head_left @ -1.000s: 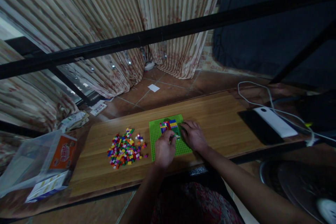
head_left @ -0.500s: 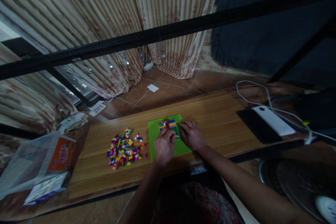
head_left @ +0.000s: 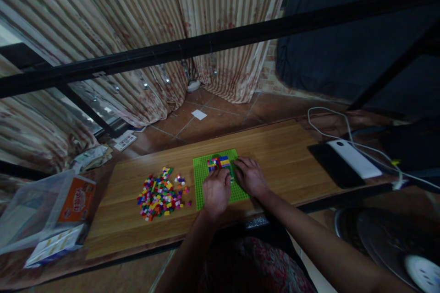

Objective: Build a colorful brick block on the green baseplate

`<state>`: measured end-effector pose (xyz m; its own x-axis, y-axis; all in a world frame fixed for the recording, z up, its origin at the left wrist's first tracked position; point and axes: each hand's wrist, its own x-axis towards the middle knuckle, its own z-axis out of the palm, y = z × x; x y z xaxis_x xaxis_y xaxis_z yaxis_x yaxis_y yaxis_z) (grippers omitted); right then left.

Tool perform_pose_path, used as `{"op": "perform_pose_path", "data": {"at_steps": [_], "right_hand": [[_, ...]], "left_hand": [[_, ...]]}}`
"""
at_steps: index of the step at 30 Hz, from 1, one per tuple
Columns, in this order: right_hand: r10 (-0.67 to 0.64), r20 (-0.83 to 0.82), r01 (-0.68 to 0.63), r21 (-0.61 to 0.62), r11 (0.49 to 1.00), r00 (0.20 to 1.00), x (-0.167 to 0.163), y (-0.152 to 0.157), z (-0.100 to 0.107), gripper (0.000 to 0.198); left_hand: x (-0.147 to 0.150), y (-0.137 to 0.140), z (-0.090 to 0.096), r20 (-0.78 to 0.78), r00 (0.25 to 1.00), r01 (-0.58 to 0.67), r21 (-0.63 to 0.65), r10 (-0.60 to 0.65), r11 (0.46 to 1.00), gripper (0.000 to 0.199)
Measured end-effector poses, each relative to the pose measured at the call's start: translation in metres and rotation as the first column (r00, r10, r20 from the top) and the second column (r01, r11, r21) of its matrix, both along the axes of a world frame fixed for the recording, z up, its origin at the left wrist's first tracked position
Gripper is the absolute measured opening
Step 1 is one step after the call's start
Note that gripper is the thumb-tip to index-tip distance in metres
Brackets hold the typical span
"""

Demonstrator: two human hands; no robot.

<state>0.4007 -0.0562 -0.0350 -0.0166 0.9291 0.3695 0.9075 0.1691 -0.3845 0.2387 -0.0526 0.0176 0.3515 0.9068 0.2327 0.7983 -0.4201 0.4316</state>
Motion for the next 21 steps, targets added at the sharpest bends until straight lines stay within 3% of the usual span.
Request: {"op": "perform_pose_path", "data": {"at_steps": [8,21], "right_hand": [[-0.003,0.001,0.003,-0.004,1.000,1.000,-0.001,0.000,0.000,0.031],[0.002,-0.005,-0.002,0.007,1.000,1.000,0.000,0.001,-0.002,0.031]], "left_hand": [[0.000,-0.002,-0.002,0.023,0.999,-0.046,-0.040,0.047,0.998,0.017],[-0.003,-0.006,-0.012,-0.022,0.999,0.039,0.160,-0.036,0.986,0.019]]}}
